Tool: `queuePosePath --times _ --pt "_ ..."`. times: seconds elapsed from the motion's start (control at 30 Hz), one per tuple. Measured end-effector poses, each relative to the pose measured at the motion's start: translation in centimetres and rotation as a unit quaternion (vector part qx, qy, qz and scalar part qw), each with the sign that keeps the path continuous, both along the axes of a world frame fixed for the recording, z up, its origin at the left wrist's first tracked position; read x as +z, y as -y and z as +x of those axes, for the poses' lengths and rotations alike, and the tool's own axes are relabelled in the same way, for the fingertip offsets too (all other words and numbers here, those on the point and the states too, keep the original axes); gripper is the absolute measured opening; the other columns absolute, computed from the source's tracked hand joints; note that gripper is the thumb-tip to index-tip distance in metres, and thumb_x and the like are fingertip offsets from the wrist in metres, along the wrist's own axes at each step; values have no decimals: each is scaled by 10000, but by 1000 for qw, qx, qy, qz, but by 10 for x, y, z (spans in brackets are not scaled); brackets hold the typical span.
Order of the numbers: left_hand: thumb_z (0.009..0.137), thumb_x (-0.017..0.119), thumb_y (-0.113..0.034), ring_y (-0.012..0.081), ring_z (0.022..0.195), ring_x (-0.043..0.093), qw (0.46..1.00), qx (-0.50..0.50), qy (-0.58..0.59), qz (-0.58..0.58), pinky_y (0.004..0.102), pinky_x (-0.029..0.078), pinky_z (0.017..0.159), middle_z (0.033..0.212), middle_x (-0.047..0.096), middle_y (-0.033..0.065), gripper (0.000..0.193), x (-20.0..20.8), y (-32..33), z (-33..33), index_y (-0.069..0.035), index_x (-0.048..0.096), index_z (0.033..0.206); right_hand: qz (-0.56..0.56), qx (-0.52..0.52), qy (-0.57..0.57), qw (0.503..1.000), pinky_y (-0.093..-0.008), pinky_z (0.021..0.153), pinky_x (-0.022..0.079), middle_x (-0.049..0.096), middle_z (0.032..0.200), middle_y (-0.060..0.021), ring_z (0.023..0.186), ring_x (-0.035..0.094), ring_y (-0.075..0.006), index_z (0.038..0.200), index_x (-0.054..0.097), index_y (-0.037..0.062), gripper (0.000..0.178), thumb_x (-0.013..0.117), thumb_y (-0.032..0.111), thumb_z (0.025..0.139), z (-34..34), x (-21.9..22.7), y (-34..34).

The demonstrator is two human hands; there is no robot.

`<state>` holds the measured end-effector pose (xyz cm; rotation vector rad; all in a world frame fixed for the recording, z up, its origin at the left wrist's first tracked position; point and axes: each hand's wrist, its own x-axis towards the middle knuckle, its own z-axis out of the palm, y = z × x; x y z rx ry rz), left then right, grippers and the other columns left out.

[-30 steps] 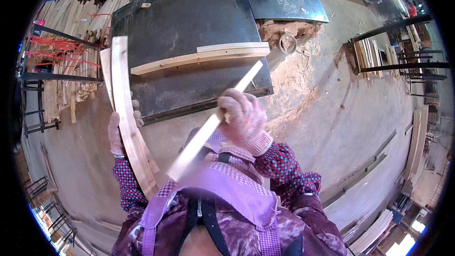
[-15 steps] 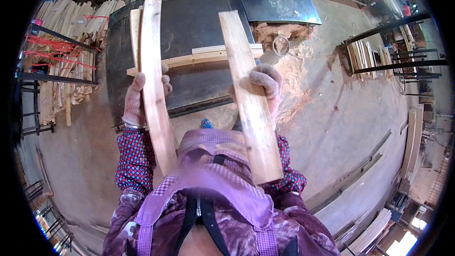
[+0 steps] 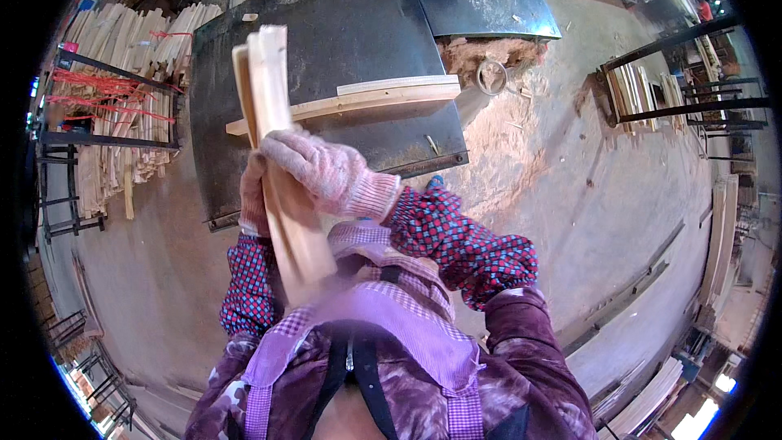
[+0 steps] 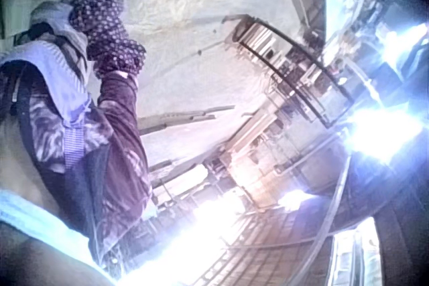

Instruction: The person picks up wooden planks from a pile on the floor, carries them to a workbench, and stacks them. They then move to a different area to gather long thin wooden strips and carry them to a large stack of lumber.

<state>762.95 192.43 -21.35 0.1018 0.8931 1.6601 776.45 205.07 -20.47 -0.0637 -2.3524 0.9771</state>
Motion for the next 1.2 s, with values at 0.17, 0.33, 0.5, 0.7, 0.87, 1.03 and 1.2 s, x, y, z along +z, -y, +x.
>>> queuePosePath --times 0.17,0.33,0.5,0.7,0.87,1.03,1.2 --pt "804 781 -408 238 993 631 994 98 -30 46 369 580 849 1216 576 121 817 4 24 3 11 413 1401 -92 -215 111 966 -418 1037 467 521 1380 -188 1258 538 -341 1429 419 53 785 785 156 742 -14 -4 -29" --pt "879 713 -423 219 1038 608 981 161 -96 40 362 542 876 1345 534 138 797 9 41 -5 -33 359 1477 170 -218 453 847 -528 1015 404 665 1168 -111 1136 619 -300 1204 616 119 513 736 330 752 21 -72 -146" --pt "874 722 -418 217 1006 599 968 210 -135 32 341 537 849 1325 556 141 798 16 42 1 -1 371 1457 -42 -209 412 886 -412 813 534 697 1002 -188 968 685 -310 1099 677 66 442 712 348 761 72 -16 -154" --pt "883 715 -424 211 1030 544 948 235 -211 33 321 503 873 1176 532 117 811 40 -9 63 47 354 1435 -491 -229 233 807 -280 722 523 678 938 -31 819 643 -139 1225 632 -22 526 750 275 807 250 10 -167" --pt "934 576 -537 189 961 578 947 210 -242 26 310 506 848 1154 578 124 772 27 -62 144 57 416 1400 -562 -324 111 753 -255 644 525 663 925 -4 742 608 -83 1251 621 -10 478 721 215 841 401 -4 -164" --pt "957 552 -516 215 981 596 981 82 -170 49 326 517 869 1183 583 122 701 -13 -176 245 15 432 1399 -422 -451 175 767 -295 669 532 686 892 -30 777 634 -108 1253 651 54 472 702 264 834 550 -49 -152" --pt "974 568 -482 236 1128 556 968 -176 39 174 368 437 1059 1218 564 154 674 -54 -325 337 19 398 1393 -563 -594 162 552 -375 833 513 707 983 -184 916 682 -287 1190 673 58 534 666 375 760 673 -65 -144"
